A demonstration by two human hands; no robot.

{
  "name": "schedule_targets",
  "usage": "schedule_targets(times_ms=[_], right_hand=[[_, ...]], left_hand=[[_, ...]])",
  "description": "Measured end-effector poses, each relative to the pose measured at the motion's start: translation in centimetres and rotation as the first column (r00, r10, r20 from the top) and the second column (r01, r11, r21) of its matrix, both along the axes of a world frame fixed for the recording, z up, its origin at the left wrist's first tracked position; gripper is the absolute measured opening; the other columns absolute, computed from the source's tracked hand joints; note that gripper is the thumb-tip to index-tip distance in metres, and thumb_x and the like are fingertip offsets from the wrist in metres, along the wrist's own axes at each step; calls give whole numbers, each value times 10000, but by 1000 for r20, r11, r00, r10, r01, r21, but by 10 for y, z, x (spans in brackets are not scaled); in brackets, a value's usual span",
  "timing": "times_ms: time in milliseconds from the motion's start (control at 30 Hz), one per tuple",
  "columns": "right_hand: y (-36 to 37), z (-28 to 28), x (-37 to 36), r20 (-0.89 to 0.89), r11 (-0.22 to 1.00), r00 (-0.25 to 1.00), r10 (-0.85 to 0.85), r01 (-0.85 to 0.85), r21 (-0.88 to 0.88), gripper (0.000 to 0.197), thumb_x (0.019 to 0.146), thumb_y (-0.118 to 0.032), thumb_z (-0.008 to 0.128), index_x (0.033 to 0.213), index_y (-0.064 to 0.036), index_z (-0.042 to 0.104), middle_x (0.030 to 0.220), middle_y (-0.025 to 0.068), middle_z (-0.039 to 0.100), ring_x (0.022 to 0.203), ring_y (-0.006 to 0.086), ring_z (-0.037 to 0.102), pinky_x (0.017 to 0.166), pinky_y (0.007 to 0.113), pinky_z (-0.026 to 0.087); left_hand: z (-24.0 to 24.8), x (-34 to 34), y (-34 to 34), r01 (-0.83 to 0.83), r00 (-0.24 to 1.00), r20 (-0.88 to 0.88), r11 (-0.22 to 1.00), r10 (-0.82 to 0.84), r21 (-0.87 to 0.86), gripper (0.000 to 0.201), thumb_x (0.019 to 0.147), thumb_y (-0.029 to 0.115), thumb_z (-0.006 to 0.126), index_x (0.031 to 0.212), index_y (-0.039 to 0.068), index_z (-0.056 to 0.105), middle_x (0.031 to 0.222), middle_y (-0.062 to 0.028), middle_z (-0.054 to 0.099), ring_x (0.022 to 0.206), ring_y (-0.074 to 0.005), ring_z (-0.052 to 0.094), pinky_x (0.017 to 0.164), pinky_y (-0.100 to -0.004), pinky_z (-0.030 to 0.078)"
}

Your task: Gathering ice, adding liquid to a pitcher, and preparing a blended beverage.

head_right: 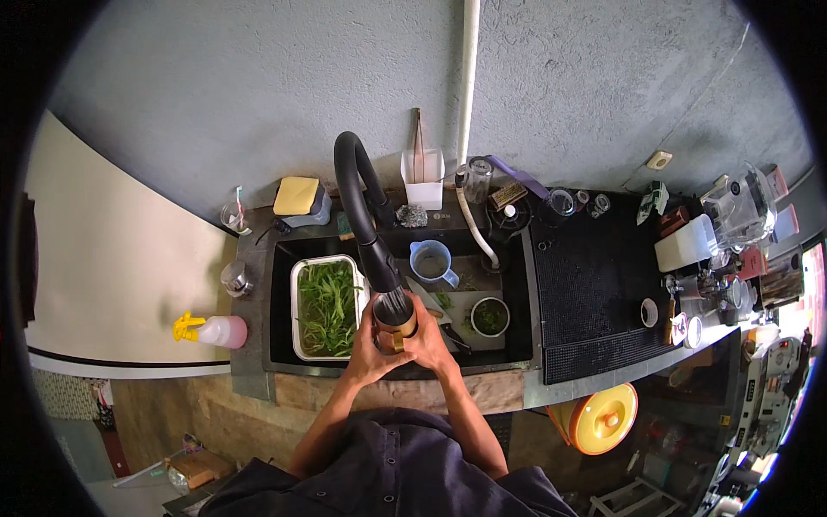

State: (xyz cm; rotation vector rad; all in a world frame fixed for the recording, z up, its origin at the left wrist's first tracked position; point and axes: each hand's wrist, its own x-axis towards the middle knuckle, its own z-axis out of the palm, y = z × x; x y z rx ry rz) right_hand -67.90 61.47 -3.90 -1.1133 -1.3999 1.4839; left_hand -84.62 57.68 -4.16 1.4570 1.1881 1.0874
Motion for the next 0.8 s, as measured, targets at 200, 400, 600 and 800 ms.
schedule_targets(times_ms=[200, 400, 600, 800], right_hand=[[-3, -7, -1, -137, 1000, 990, -17, 15, -14, 951, 734, -200, 938, 1527, -10, 449, 1309, 115, 667, 1192, 193, 643, 1070, 354, 510], [-2, -5, 4, -135, 1000, 991, 5, -7, -12, 939, 731, -123, 928, 1536, -18, 456, 1333, 108, 661, 1206, 182, 638, 1083, 353, 506], [-2, -6, 6, -74, 1000, 997, 1, 0, 8, 967, 717, -95, 925, 1553, -17, 446, 1352, 108, 657, 1234, 182, 626, 1102, 358, 495], [0, -9, 10, -56, 1000, 998, 18, -18, -7, 1000, 710, -77, 927, 1575, -11, 430, 1437, 137, 612, 1310, 193, 588, 1144, 360, 459]], left_hand=[[-1, -3, 3, 55, 990, -134, 990, -38, 131, 1349, 689, 430, 1024, 1662, 6, 191, 1609, -241, 420, 1480, -342, 482, 1201, -474, 438], [-10, -4, 2, 59, 996, -72, 996, -54, 64, 1386, 647, 336, 1053, 1668, 33, 165, 1636, -243, 380, 1507, -358, 447, 1246, -510, 398], [-11, -5, 4, 80, 984, -165, 993, -66, 83, 1394, 627, 321, 1060, 1664, 39, 173, 1641, -244, 378, 1521, -364, 429, 1248, -496, 398], [-13, -5, 6, 78, 973, -221, 995, -62, 64, 1372, 633, 289, 1052, 1664, 36, 182, 1649, -246, 376, 1521, -370, 433, 1252, -498, 390]])
